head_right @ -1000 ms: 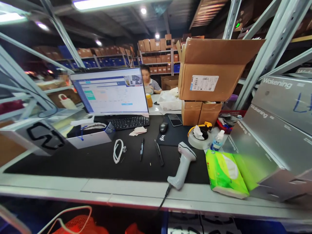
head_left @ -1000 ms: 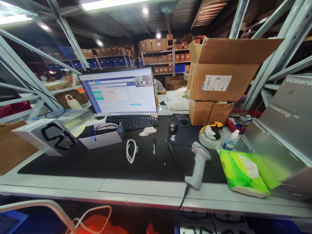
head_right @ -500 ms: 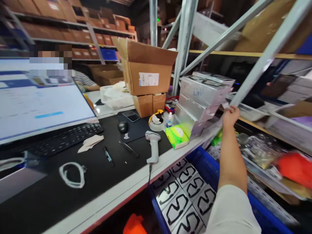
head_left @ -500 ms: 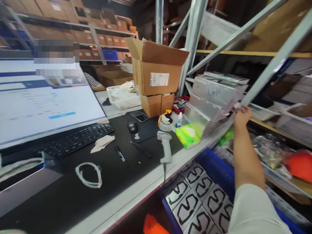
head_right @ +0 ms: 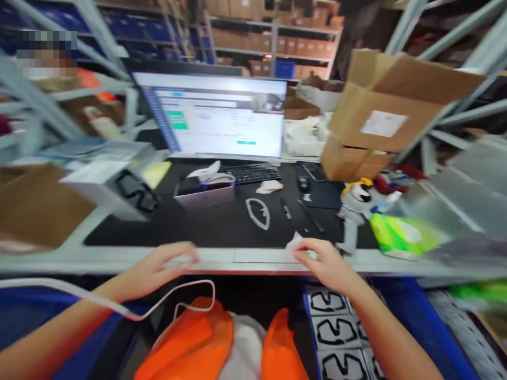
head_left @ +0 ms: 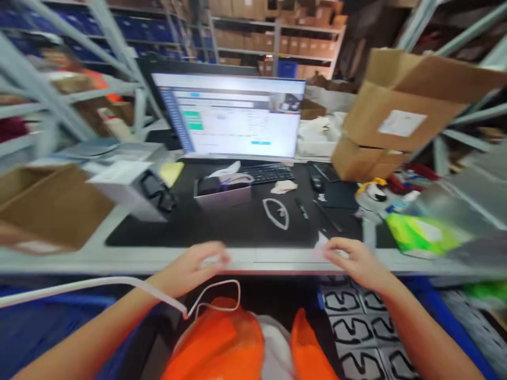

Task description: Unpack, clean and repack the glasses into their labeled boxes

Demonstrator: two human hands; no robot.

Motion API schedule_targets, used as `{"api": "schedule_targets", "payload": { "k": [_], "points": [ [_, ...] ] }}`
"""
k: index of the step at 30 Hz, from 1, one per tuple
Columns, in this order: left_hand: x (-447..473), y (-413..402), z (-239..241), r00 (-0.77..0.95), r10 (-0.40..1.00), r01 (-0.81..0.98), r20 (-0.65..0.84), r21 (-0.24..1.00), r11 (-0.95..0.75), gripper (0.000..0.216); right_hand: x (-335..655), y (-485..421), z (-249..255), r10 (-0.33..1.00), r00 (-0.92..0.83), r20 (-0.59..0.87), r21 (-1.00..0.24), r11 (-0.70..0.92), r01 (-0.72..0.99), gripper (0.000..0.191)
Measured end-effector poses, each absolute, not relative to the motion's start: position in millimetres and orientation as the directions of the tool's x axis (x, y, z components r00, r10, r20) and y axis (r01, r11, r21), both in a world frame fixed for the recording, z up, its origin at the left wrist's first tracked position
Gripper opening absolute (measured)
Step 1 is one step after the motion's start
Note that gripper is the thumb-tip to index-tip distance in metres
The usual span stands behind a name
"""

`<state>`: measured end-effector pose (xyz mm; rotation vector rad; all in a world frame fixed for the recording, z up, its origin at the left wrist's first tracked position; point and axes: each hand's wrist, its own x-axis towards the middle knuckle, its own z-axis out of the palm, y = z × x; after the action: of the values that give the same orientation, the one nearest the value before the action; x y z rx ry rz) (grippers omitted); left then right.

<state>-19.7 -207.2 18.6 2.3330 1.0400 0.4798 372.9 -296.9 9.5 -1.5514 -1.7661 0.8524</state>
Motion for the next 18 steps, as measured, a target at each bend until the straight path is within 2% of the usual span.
{"api": "schedule_targets", "payload": {
  "k": [1,3,4,5,9,11,13,15,17,18],
  "points": [
    [-22,-206,19,0.714,0.692,0.488,0.111,0.630,-0.604,0.043,337,-281,13,0.971,-0.240,0.008,-0.802,0.150,0.579,0.020],
    [-15,-195,19,0.828,0.541,0.303,0.149,0.692,-0.655,0.075,280,-252,24,0.906,-0.424,-0.013,-0.806,0.241,0.541,0.018],
    [-9,-187,18,0.846,0.508,0.249,0.159,0.726,-0.642,0.088,259,-238,29,0.880,-0.475,-0.004,-0.810,0.276,0.518,0.018],
    [-3,-179,18,0.847,0.511,0.230,0.148,0.764,-0.603,0.091,243,-225,35,0.866,-0.500,0.021,-0.810,0.308,0.499,0.018],
    [-8,-147,16,0.766,0.636,0.249,0.093,0.869,-0.427,0.045,209,-172,49,0.876,-0.424,0.231,-0.735,0.443,0.514,0.014],
    [-24,-125,15,0.706,0.701,0.297,0.096,0.859,-0.417,0.039,195,-143,50,0.862,-0.404,0.305,-0.689,0.493,0.532,0.013],
    [-43,-96,15,0.624,0.753,0.359,0.207,0.780,-0.512,0.038,179,-116,50,0.846,-0.397,0.357,-0.651,0.530,0.544,0.014],
    [-61,-63,14,0.498,0.764,0.493,0.411,0.590,-0.639,0.034,166,-95,51,0.827,-0.369,0.423,-0.592,0.561,0.578,0.015],
    [-73,-32,10,0.381,0.724,0.675,0.575,0.363,-0.643,0.032,163,-85,52,0.803,-0.339,0.491,-0.532,0.584,0.613,0.021],
    [-76,-20,7,0.341,0.718,0.749,0.607,0.286,-0.598,0.033,166,-84,51,0.794,-0.321,0.517,-0.515,0.587,0.625,0.025]
  ]
}}
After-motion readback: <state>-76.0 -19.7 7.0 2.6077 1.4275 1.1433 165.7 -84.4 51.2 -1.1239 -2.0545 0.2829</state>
